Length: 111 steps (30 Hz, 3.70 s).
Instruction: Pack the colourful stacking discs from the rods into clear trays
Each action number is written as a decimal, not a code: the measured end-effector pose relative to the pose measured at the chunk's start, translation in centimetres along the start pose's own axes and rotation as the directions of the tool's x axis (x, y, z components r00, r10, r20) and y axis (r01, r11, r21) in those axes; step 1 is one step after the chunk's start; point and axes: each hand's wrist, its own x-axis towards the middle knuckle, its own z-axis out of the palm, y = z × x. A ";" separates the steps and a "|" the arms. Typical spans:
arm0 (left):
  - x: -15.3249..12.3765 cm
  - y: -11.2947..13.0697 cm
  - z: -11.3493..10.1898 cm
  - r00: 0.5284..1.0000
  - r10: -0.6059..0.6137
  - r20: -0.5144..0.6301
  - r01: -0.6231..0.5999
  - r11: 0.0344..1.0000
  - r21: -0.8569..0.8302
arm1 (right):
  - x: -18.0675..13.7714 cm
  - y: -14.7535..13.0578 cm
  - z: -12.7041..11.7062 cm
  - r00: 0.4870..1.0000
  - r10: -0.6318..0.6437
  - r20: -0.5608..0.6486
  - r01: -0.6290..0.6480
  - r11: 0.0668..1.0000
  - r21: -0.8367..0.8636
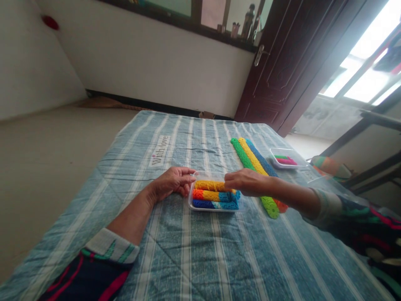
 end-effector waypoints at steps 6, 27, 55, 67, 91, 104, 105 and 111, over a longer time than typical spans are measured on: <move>0.2 0.0 0.0 1.000 -0.011 0.000 0.011 1.000 -0.006 | -0.8 0.4 0.8 0.994 0.049 -0.094 -0.042 0.996 0.073; -0.2 0.3 0.4 0.999 -0.026 -0.022 0.026 1.000 -0.003 | 0.0 -1.0 0.8 0.981 0.169 -0.099 -0.158 0.982 0.107; 0.4 -0.5 -0.3 1.000 0.012 0.016 -0.012 1.000 0.003 | 3.9 -3.6 0.7 0.929 0.342 -0.143 -0.321 0.935 0.147; 0.2 -0.2 0.1 1.000 0.005 0.008 -0.005 1.000 -0.031 | 5.5 -3.9 0.7 0.907 0.395 -0.146 -0.383 0.918 0.107; 0.5 -0.6 -0.2 1.000 0.004 0.011 -0.003 0.999 -0.041 | 6.1 -3.2 -0.7 0.988 0.137 -0.072 -0.137 0.991 0.002; 0.5 -0.6 -0.3 1.000 0.020 0.014 -0.020 0.999 -0.031 | 5.6 -2.7 -0.7 0.970 0.184 -0.160 -0.177 0.982 0.060; 0.5 -0.6 -0.3 1.000 0.023 0.019 -0.023 0.999 -0.026 | 5.3 -2.4 -0.8 0.958 0.216 -0.190 -0.205 0.976 0.076; 0.5 -0.4 -0.3 1.000 0.014 0.014 -0.014 1.000 -0.014 | 2.1 0.3 -1.1 0.904 0.337 -0.265 -0.302 0.939 0.163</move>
